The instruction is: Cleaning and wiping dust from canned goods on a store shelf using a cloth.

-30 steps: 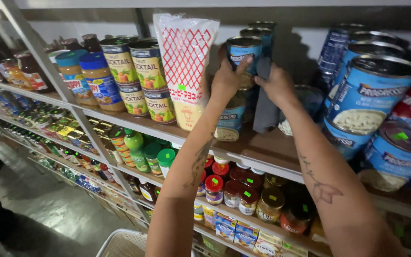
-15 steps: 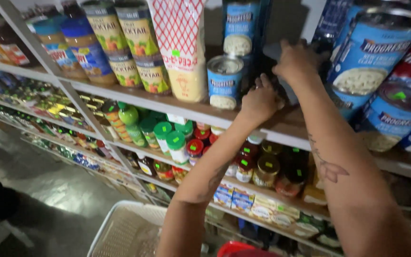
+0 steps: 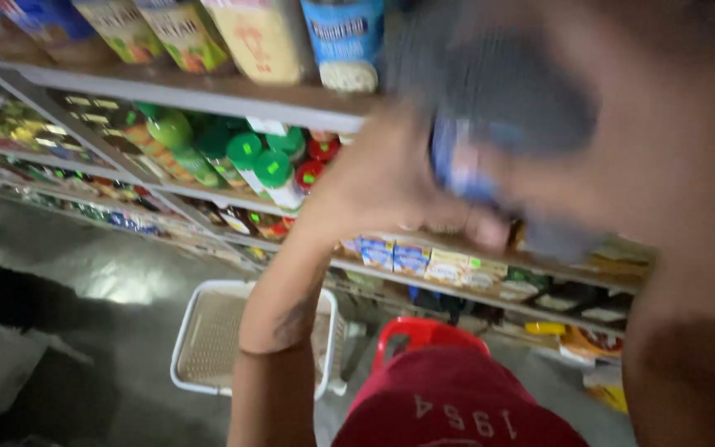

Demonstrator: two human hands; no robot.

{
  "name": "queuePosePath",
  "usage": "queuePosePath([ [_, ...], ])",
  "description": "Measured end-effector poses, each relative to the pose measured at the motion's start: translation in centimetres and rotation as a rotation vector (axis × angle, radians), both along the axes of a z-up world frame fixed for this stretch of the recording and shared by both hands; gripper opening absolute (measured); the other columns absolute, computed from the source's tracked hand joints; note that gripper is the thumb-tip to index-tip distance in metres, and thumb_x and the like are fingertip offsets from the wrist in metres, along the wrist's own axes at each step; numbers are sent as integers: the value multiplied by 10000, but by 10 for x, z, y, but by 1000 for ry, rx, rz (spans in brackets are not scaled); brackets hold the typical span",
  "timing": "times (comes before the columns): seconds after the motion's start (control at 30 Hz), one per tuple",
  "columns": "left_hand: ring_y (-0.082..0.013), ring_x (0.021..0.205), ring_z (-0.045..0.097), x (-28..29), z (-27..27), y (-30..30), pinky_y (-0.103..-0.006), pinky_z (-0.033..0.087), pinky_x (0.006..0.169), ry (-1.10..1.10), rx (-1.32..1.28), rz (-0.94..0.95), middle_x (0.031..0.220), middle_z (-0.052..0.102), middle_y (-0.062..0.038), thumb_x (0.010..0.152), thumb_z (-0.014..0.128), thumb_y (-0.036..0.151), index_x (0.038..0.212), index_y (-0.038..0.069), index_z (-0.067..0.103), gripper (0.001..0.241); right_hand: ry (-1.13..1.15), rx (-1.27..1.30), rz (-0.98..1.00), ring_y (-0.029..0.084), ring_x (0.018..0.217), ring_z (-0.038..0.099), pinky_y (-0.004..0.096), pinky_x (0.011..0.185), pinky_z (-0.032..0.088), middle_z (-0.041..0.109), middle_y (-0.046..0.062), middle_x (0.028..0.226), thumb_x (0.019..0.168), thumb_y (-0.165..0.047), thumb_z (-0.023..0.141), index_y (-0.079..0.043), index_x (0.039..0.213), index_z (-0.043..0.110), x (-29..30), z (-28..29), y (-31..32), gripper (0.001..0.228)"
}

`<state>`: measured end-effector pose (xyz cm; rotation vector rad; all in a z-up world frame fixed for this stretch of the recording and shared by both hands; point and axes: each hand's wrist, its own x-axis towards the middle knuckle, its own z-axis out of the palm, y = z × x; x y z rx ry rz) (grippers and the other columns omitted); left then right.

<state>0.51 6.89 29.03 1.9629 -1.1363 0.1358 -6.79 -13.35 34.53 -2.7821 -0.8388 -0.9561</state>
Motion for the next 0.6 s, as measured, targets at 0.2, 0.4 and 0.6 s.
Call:
queuePosePath([
  [0.2,-237,1266,580,-43,-161,9,-379,497,1112,642,-159,-74,1370,604,-155,606,893,427,1359,37,538,919,335,123,262,337,1332,498,510,1157,392,550,119,1451,722,-225,869,-120,1341,585,-26,-131,16,689],
  [0.4,-311,1240,598,-39,-314,7,-441,454,1114,564,-300,86,1343,597,-163,594,928,404,1384,53,443,991,717,744,-76,290,1174,665,403,1009,510,692,125,1285,926,-226,707,-85,1339,599,-43,-240,-25,450],
  [0.6,-306,1348,517,-32,-350,1,-415,404,1168,477,-355,132,1431,494,-156,616,945,337,1452,60,405,1033,556,1030,-305,338,1177,581,468,964,472,571,196,1295,1014,-563,489,-33,1395,420,-44,-280,-32,657],
])
